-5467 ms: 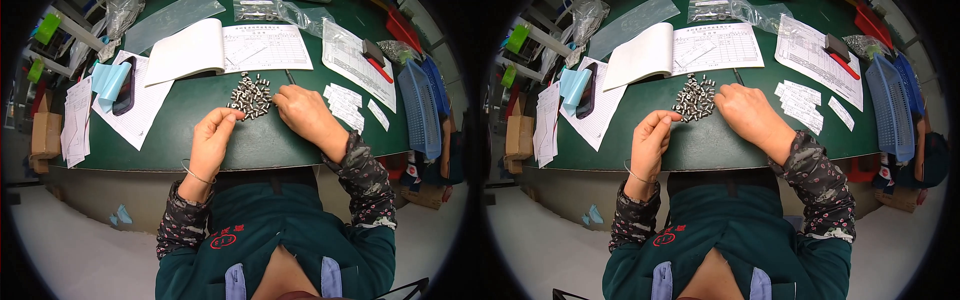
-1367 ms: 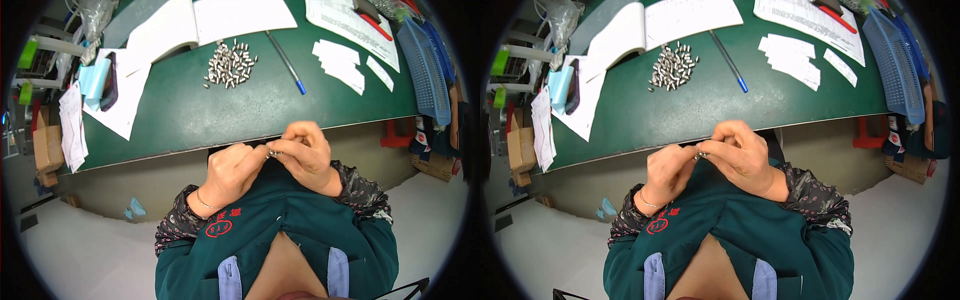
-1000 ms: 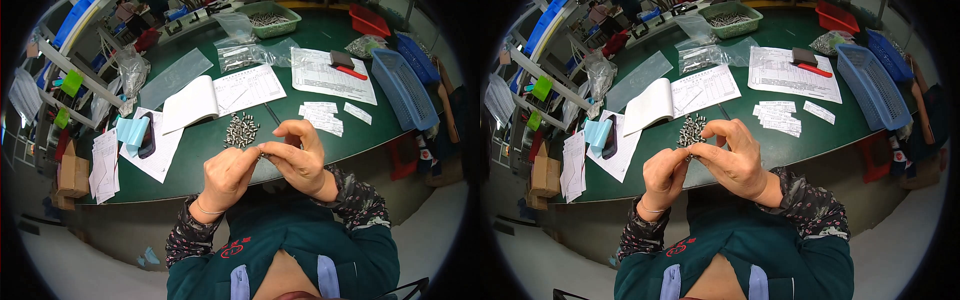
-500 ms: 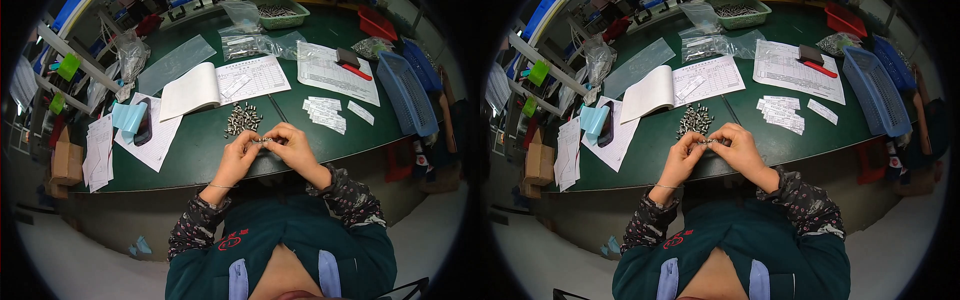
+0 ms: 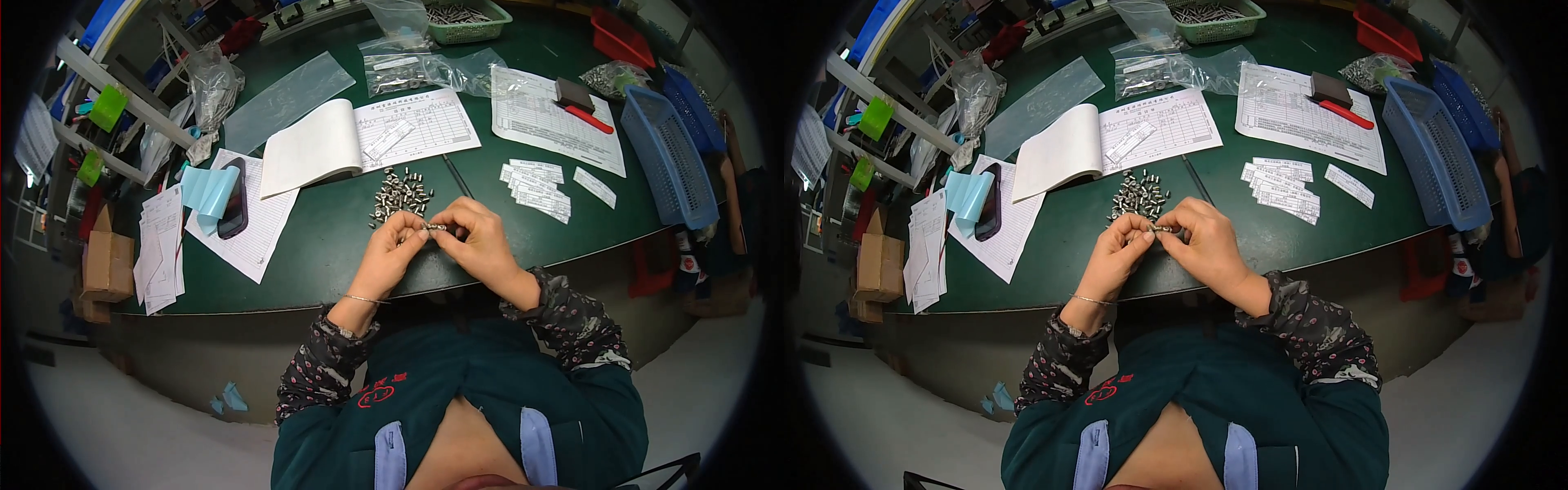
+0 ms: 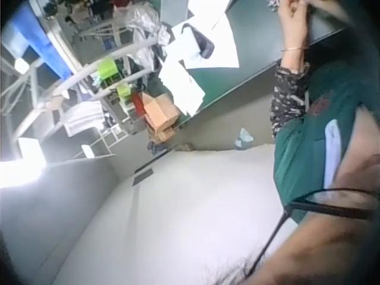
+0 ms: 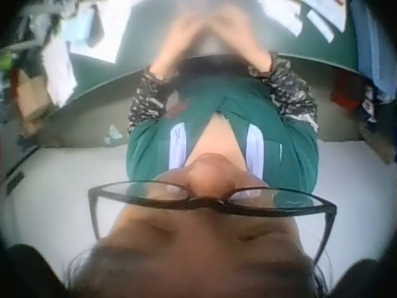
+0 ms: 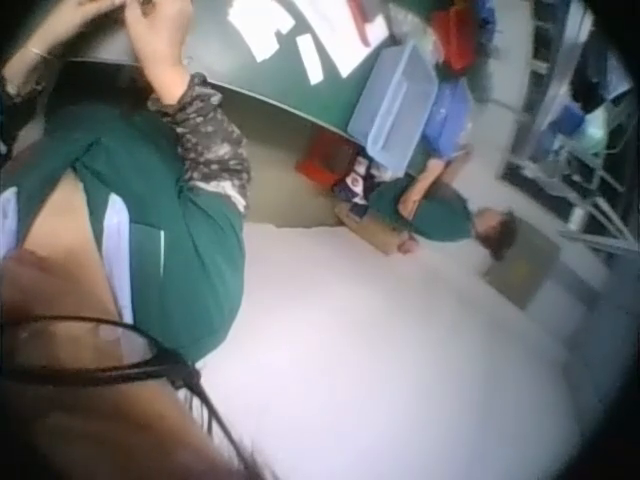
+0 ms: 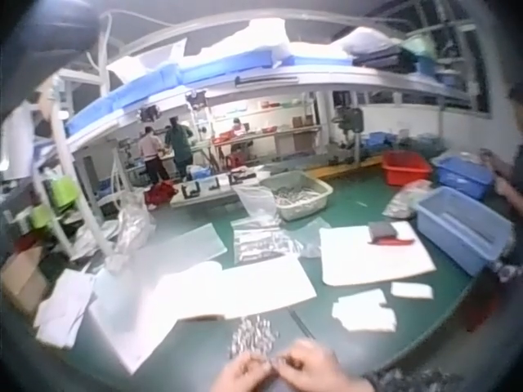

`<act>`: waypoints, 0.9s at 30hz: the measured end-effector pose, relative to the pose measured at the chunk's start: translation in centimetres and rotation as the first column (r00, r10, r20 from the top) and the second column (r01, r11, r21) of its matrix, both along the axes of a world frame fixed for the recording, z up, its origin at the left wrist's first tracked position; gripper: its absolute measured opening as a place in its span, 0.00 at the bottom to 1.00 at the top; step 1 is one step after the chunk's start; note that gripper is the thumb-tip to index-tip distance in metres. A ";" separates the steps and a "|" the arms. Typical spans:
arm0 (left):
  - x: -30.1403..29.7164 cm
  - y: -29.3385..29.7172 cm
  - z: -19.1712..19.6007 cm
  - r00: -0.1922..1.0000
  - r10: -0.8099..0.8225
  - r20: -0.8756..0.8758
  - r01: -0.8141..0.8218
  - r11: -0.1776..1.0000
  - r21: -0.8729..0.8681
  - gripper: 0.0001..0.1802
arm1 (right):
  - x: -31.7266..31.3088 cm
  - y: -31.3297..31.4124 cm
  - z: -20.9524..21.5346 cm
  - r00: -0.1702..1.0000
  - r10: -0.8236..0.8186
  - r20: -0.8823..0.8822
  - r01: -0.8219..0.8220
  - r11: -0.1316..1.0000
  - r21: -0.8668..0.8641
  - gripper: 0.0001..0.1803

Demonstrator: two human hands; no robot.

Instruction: Writing on labels and inspecting small metal hardware components at a manufacturing workbench.

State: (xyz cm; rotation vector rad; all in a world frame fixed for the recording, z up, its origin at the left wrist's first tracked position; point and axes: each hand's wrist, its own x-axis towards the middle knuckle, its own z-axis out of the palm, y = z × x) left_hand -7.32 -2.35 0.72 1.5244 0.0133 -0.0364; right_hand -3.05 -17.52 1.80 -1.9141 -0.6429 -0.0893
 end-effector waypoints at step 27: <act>-0.1 0.2 -0.7 0.932 -0.317 -0.174 0.098 0.683 -0.724 0.09 | 0.4 0.0 1.9 0.904 0.249 -0.347 -0.244 0.968 0.059 0.14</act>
